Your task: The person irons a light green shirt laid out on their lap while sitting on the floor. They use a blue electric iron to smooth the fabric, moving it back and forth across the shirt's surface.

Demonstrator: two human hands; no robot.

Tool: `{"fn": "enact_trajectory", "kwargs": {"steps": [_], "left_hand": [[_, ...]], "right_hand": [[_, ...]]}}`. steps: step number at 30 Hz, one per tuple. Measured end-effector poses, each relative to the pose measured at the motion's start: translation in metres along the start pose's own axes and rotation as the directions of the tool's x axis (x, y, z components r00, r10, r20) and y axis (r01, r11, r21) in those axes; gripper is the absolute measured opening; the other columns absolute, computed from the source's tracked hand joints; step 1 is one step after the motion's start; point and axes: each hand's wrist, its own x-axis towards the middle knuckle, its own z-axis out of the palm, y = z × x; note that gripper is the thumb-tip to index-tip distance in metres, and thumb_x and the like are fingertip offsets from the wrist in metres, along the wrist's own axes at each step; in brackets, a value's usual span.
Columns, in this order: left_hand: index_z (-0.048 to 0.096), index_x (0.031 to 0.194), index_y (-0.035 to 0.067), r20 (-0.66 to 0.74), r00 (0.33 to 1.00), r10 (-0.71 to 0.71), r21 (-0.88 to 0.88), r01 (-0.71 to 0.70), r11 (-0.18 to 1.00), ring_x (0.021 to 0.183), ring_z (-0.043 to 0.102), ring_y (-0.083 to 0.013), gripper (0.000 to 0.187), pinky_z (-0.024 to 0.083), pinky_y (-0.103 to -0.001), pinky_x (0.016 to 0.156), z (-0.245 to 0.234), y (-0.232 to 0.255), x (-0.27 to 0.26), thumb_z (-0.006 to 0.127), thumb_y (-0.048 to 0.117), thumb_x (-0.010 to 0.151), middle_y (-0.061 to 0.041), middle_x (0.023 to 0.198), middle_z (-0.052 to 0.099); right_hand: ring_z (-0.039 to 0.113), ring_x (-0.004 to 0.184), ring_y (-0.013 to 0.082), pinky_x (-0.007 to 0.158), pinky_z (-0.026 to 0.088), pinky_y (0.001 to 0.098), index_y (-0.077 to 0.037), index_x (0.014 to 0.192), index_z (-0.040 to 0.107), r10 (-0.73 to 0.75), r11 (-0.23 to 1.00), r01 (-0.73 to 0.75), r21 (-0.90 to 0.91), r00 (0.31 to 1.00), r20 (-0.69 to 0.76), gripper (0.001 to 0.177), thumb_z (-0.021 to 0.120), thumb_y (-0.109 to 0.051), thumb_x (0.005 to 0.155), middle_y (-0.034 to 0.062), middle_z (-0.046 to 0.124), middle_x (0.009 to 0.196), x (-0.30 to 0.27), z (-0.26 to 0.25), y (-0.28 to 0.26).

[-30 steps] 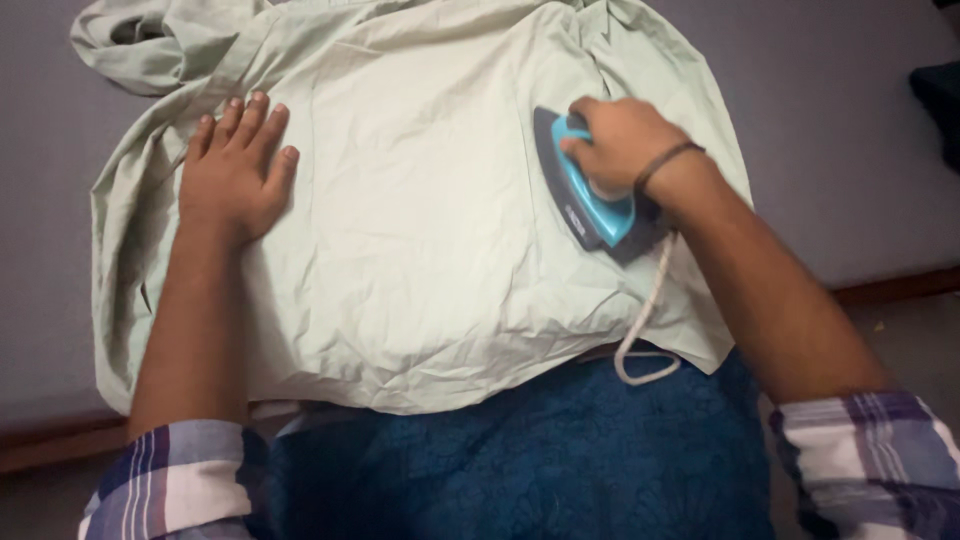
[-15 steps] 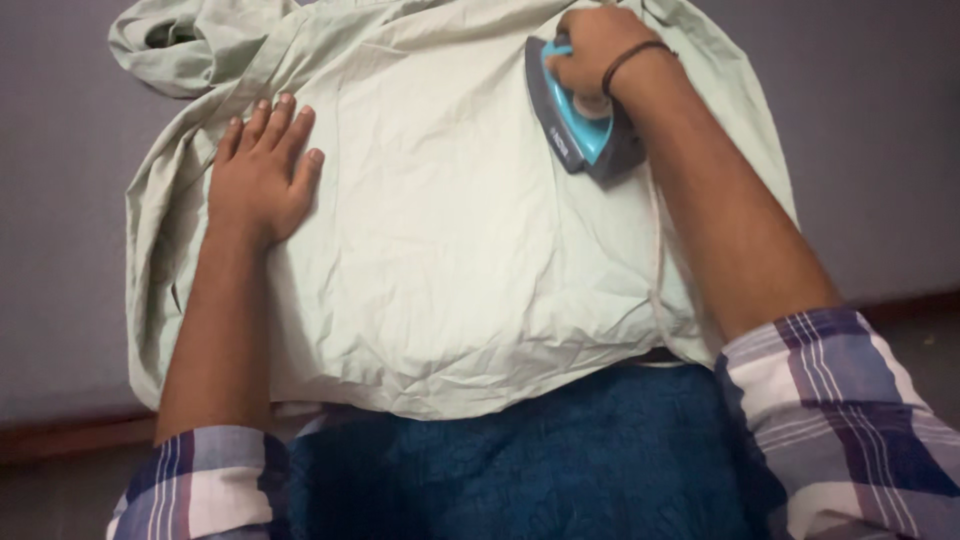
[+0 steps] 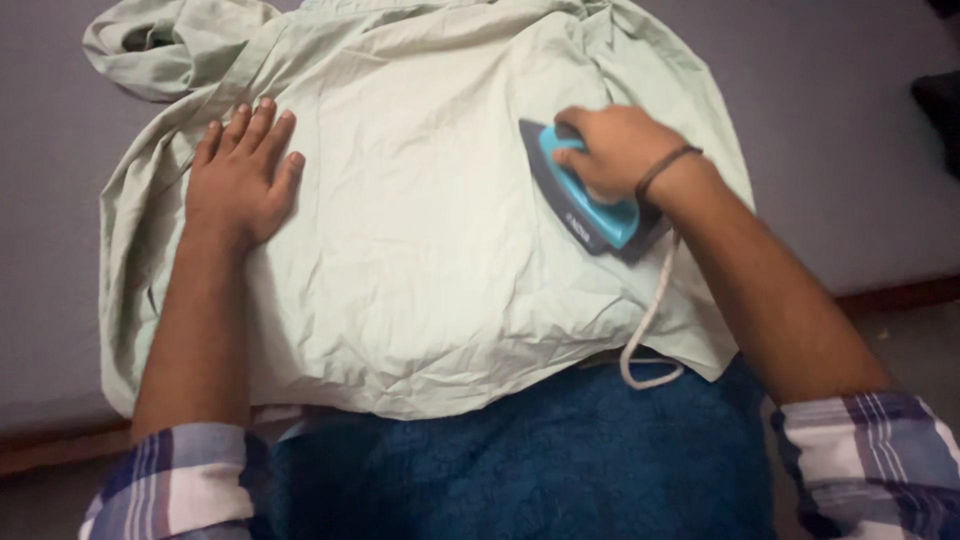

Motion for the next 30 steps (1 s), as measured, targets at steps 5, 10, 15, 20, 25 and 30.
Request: {"fn": "enact_trajectory", "kwargs": {"steps": [5, 10, 15, 20, 25, 30], "left_hand": [[0.044, 0.158, 0.015, 0.058, 0.998, -0.010, 0.018, 0.009, 1.000, 0.154, 0.028, -0.0319, 0.060, 0.016, -0.051, 0.125, 0.002, -0.002, 0.005, 0.038, 0.046, 0.106, -0.013, 0.167, 0.034], [0.041, 0.159, 0.017, 0.094, 0.994, -0.057, 0.050, 0.052, 0.997, 0.155, 0.024, -0.0306, 0.061, 0.013, -0.049, 0.125, 0.004, -0.008, 0.005, 0.035, 0.046, 0.105, -0.011, 0.168, 0.031], [0.041, 0.160, 0.016, 0.053, 0.996, -0.069, 0.084, 0.065, 0.994, 0.154, 0.025, -0.0330, 0.063, 0.014, -0.057, 0.123, 0.012, -0.009, 0.006, 0.035, 0.043, 0.103, -0.012, 0.169, 0.031], [0.046, 0.154, 0.008, 0.128, 0.989, -0.068, 0.248, 0.034, 0.968, 0.156, 0.028, -0.0370, 0.067, 0.016, -0.060, 0.124, 0.012, 0.065, 0.009, 0.046, 0.047, 0.099, -0.018, 0.165, 0.037], [0.038, 0.154, 0.010, 0.187, 0.870, 0.457, -0.238, -0.411, 0.880, 0.153, 0.023, -0.0419, 0.090, 0.013, -0.063, 0.119, 0.016, 0.220, -0.053, 0.056, 0.068, 0.087, -0.024, 0.161, 0.030], [0.040, 0.151, 0.012, 0.158, 0.843, 0.514, -0.207, -0.480, 0.852, 0.147, 0.025, -0.0423, 0.094, 0.017, -0.065, 0.115, 0.003, 0.252, -0.074, 0.061, 0.068, 0.079, -0.024, 0.158, 0.033]], "right_hand": [[0.068, 0.106, 0.0421, 0.095, 0.053, 0.0481, -0.013, 0.141, 0.060, 0.102, 0.994, -0.103, 0.019, 0.993, 0.058, 0.053, 0.063, -0.037, 0.094, 0.0228, 0.071, 0.116, -0.016, -0.005, -0.004], [0.067, 0.109, 0.0416, 0.096, 0.052, 0.0478, -0.011, 0.132, 0.066, 0.086, 0.994, -0.080, 0.077, 0.993, -0.084, 0.048, 0.067, -0.037, 0.092, 0.0216, 0.071, 0.118, 0.021, 0.003, 0.006], [0.066, 0.111, 0.0422, 0.097, 0.051, 0.0484, -0.007, 0.124, 0.069, 0.147, 0.987, -0.138, 0.077, 0.981, -0.124, 0.044, 0.069, -0.035, 0.090, 0.0232, 0.070, 0.118, 0.053, 0.006, 0.014], [0.066, 0.110, 0.0436, 0.097, 0.051, 0.0498, -0.004, 0.123, 0.066, 0.159, 0.986, -0.155, 0.061, 0.986, -0.051, 0.044, 0.066, -0.036, 0.093, 0.0263, 0.070, 0.115, 0.035, 0.009, 0.019], [0.067, 0.108, 0.0444, 0.096, 0.052, 0.0508, -0.003, 0.125, 0.063, 0.150, 0.985, -0.149, 0.089, 0.989, -0.005, 0.044, 0.063, -0.035, 0.095, 0.0273, 0.071, 0.111, -0.010, 0.013, 0.011], [0.068, 0.106, 0.0444, 0.094, 0.053, 0.0507, -0.003, 0.127, 0.062, 0.159, 0.984, -0.157, 0.085, 0.987, -0.016, 0.046, 0.064, -0.034, 0.094, 0.0278, 0.072, 0.108, -0.032, 0.012, 0.007]]}}
